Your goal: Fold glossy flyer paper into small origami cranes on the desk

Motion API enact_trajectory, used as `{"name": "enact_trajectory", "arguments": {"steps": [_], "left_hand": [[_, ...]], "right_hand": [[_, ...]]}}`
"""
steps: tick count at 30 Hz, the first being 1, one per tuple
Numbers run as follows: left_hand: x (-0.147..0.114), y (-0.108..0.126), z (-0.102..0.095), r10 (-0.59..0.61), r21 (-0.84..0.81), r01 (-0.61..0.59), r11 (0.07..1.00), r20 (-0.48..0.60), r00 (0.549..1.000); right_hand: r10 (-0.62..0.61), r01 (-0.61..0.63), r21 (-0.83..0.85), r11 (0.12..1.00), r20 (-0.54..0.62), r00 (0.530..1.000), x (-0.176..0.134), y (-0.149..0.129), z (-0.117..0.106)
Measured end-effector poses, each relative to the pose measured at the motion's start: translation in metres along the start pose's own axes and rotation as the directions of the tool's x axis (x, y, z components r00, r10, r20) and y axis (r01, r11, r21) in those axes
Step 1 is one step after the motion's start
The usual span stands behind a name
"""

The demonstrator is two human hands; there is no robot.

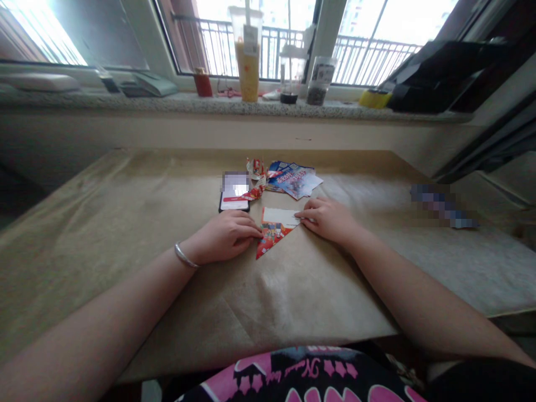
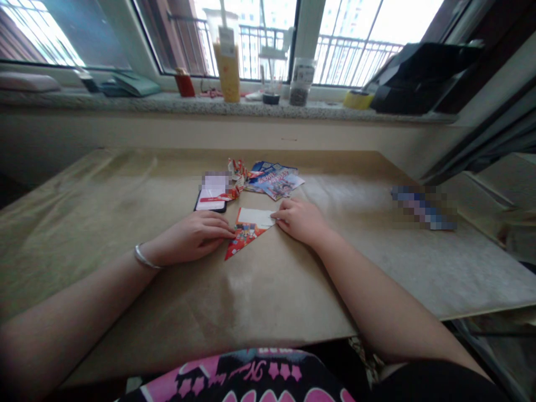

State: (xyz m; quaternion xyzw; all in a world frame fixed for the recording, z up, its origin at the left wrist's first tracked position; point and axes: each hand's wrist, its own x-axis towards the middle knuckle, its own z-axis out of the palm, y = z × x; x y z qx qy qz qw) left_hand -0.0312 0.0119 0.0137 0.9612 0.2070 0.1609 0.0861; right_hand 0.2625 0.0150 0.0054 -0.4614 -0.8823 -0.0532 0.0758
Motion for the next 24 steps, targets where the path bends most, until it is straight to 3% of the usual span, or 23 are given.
{"name": "enact_trajectory", "arguments": {"steps": [4, 9, 15, 20, 24], "left_hand": [[0.0012, 0.0063, 0.0002, 0.044, -0.046, -0.043, 0.998, 0.027, 0.999], [0.0013, 0.0056, 0.0047, 0.010, 0.072, -0.010, 0.997, 0.013, 1.000], [0.0023, 0.0024, 0.0062, -0.044, 0.188, 0.037, 0.981, 0.035, 0.998], [0.0025, 0.0012, 0.0059, -0.079, 0.234, 0.077, 0.969, -0.001, 0.997], [0.0022, 0.0007, 0.0048, -0.078, 0.268, 0.067, 0.961, 0.032, 0.996]], "right_hand": [[0.028, -0.027, 0.021, 0.999, -0.015, 1.000, 0.0003, -0.0011, 0.0018], [0.007, -0.006, 0.082, 0.997, -0.011, 1.000, -0.0003, -0.0051, -0.0016], [-0.126, 0.122, 0.098, 0.988, 0.029, 0.992, 0.0010, -0.0058, -0.0029], [-0.205, 0.193, 0.220, 0.956, 0.033, 0.978, 0.0019, -0.0048, 0.0018], [-0.259, 0.234, 0.300, 0.925, 0.043, 0.965, 0.0019, -0.0058, 0.0040]]}}
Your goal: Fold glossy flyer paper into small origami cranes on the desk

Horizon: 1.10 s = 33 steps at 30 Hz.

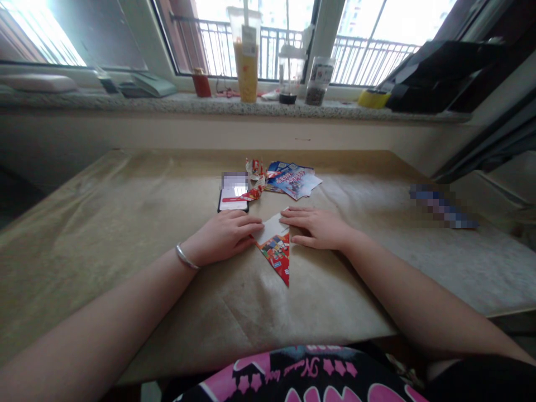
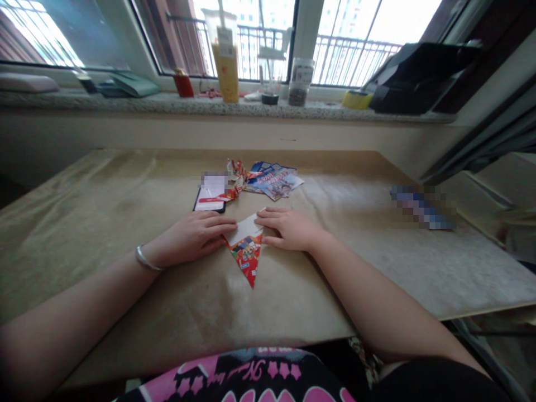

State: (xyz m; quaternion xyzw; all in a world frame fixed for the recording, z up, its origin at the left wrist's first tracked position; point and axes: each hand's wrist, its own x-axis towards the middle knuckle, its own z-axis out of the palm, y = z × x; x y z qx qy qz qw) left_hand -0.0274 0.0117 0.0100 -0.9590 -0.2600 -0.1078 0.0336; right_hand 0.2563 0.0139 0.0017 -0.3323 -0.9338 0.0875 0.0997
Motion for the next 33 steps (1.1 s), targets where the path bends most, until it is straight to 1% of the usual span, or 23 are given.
{"name": "enact_trajectory", "arguments": {"steps": [5, 9, 14, 17, 19, 23, 25, 29, 33], "left_hand": [[-0.001, 0.001, 0.000, 0.036, -0.040, -0.035, 0.999, 0.019, 0.999], [-0.001, -0.001, 0.002, 0.073, -0.084, -0.072, 0.994, 0.015, 0.997], [-0.001, -0.001, 0.006, 0.043, -0.120, -0.037, 0.992, 0.049, 0.998], [-0.001, 0.000, 0.007, 0.022, -0.116, -0.014, 0.993, 0.072, 0.997], [-0.001, 0.000, 0.007, 0.014, -0.118, -0.006, 0.993, 0.073, 0.997], [-0.001, 0.001, 0.007, 0.003, -0.134, 0.008, 0.991, 0.080, 0.997], [0.000, 0.003, 0.007, -0.024, -0.143, 0.035, 0.989, 0.079, 0.997], [0.002, 0.011, 0.012, -0.128, -0.140, 0.139, 0.980, 0.085, 0.988], [0.003, 0.019, 0.017, -0.201, -0.130, 0.211, 0.969, 0.086, 0.976]], "right_hand": [[-0.030, 0.030, 0.099, 0.995, -0.008, 1.000, 0.003, -0.004, 0.004], [0.009, -0.006, 0.131, 0.991, -0.023, 1.000, 0.008, -0.008, 0.008], [0.014, -0.010, 0.149, 0.989, -0.027, 1.000, 0.012, -0.012, 0.013], [0.014, -0.007, 0.131, 0.991, -0.047, 0.999, 0.013, -0.012, 0.016], [0.043, -0.034, 0.108, 0.994, -0.085, 0.995, 0.013, -0.011, 0.017], [0.149, -0.141, 0.061, 0.988, -0.156, 0.976, 0.014, -0.011, 0.017], [0.165, -0.160, 0.043, 0.986, -0.163, 0.973, 0.015, -0.011, 0.016], [0.144, -0.139, 0.043, 0.989, -0.164, 0.976, 0.017, -0.011, 0.018], [0.169, -0.159, 0.090, 0.983, -0.120, 0.978, 0.017, -0.010, 0.021]]}}
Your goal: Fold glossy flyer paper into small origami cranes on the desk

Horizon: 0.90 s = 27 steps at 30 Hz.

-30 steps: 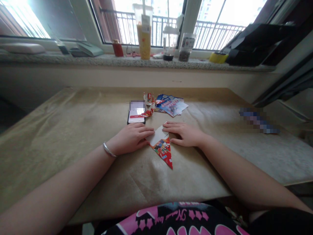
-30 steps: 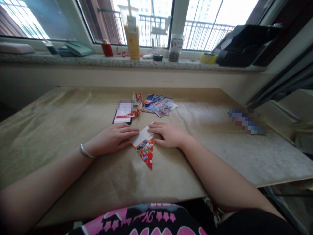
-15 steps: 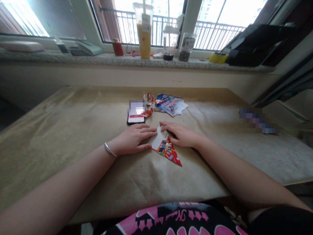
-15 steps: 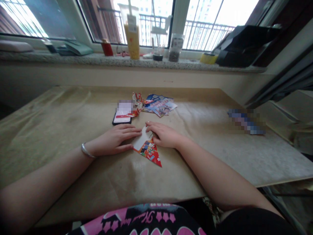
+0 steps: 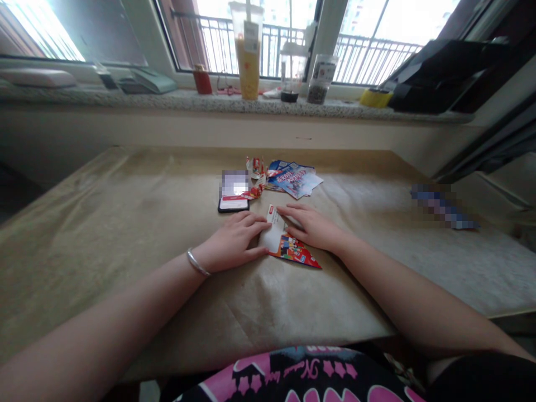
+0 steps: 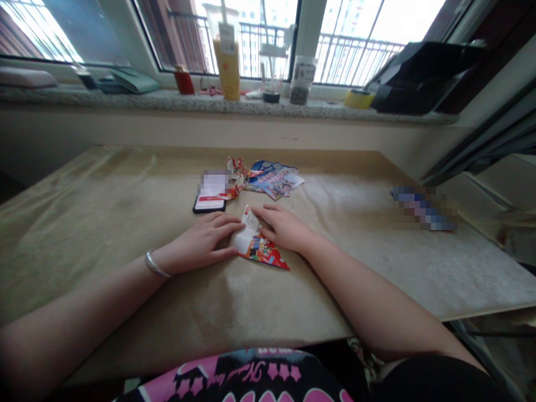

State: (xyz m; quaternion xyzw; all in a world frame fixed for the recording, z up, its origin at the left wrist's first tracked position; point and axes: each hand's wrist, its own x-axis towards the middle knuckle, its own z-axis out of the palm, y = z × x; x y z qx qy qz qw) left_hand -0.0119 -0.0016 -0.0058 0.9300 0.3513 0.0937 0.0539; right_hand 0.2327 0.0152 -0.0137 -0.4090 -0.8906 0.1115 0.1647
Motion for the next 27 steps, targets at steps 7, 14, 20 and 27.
{"name": "enact_trajectory", "arguments": {"steps": [7, 14, 20, 27], "left_hand": [[0.001, 0.005, -0.001, -0.019, 0.036, 0.021, 0.999, -0.062, 0.998], [0.003, 0.008, -0.002, 0.003, 0.096, 0.007, 0.995, -0.105, 0.994], [0.003, 0.010, -0.005, -0.025, 0.126, 0.042, 0.991, -0.135, 0.991], [0.005, 0.010, -0.006, -0.057, 0.178, 0.083, 0.980, -0.147, 0.987]], "right_hand": [[-0.100, 0.098, 0.060, 0.993, 0.026, 0.995, -0.004, 0.002, -0.006], [-0.234, 0.229, 0.080, 0.970, 0.054, 0.971, -0.009, -0.008, -0.015], [-0.272, 0.273, -0.016, 0.962, 0.060, 0.961, -0.010, -0.014, -0.020], [-0.277, 0.278, -0.129, 0.952, 0.026, 0.960, -0.010, -0.021, -0.019]]}}
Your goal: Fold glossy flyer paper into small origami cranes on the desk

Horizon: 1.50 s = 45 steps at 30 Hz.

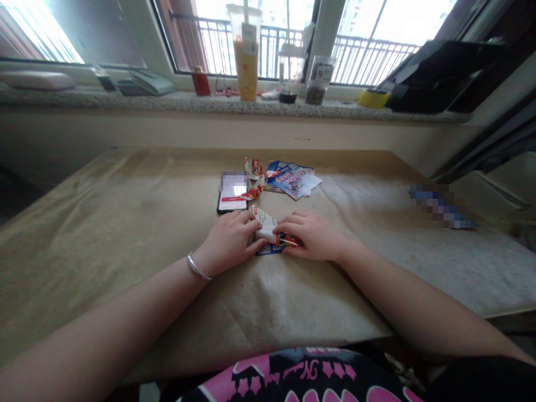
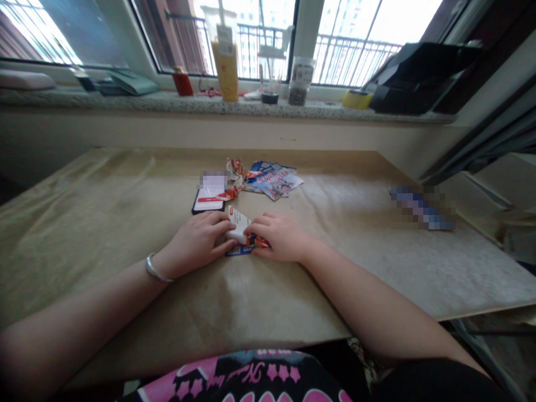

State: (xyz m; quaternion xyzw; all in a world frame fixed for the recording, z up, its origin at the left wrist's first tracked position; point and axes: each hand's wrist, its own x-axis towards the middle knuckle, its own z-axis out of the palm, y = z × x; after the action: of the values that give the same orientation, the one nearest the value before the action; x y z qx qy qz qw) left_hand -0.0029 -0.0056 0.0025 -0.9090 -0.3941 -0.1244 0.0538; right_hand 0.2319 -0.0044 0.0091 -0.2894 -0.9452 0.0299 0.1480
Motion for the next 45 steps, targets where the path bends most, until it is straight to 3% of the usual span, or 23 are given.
{"name": "enact_trajectory", "arguments": {"steps": [11, 17, 22, 26, 30, 36, 45], "left_hand": [[-0.003, -0.004, 0.002, 0.047, -0.033, -0.047, 0.998, 0.005, 0.999], [-0.003, -0.005, 0.003, 0.053, -0.027, -0.053, 0.998, 0.021, 0.998], [-0.005, -0.006, 0.004, 0.016, -0.058, -0.020, 0.998, -0.068, 0.998], [-0.005, -0.004, -0.004, 0.101, 0.001, -0.103, 0.995, -0.161, 0.982], [-0.004, -0.003, -0.008, 0.232, 0.066, -0.226, 0.972, -0.121, 0.965], [-0.002, -0.006, -0.001, 0.235, 0.010, -0.234, 0.972, -0.050, 0.971], [-0.001, -0.010, 0.003, 0.272, -0.124, -0.279, 0.952, -0.069, 0.960]], "right_hand": [[-0.023, 0.030, -0.113, 0.993, 0.063, 0.998, 0.000, -0.002, 0.001], [0.051, -0.047, -0.084, 0.995, 0.046, 0.998, -0.002, -0.002, 0.002], [0.176, -0.175, -0.027, 0.984, 0.042, 0.983, -0.001, -0.001, 0.003], [0.267, -0.269, 0.060, 0.961, 0.034, 0.963, -0.001, 0.004, 0.006], [0.337, -0.333, 0.180, 0.926, 0.004, 0.941, -0.002, 0.007, 0.008], [0.464, -0.446, 0.294, 0.845, 0.009, 0.886, -0.001, 0.008, 0.008], [0.619, -0.576, 0.346, 0.740, -0.018, 0.785, 0.001, 0.008, 0.009]]}}
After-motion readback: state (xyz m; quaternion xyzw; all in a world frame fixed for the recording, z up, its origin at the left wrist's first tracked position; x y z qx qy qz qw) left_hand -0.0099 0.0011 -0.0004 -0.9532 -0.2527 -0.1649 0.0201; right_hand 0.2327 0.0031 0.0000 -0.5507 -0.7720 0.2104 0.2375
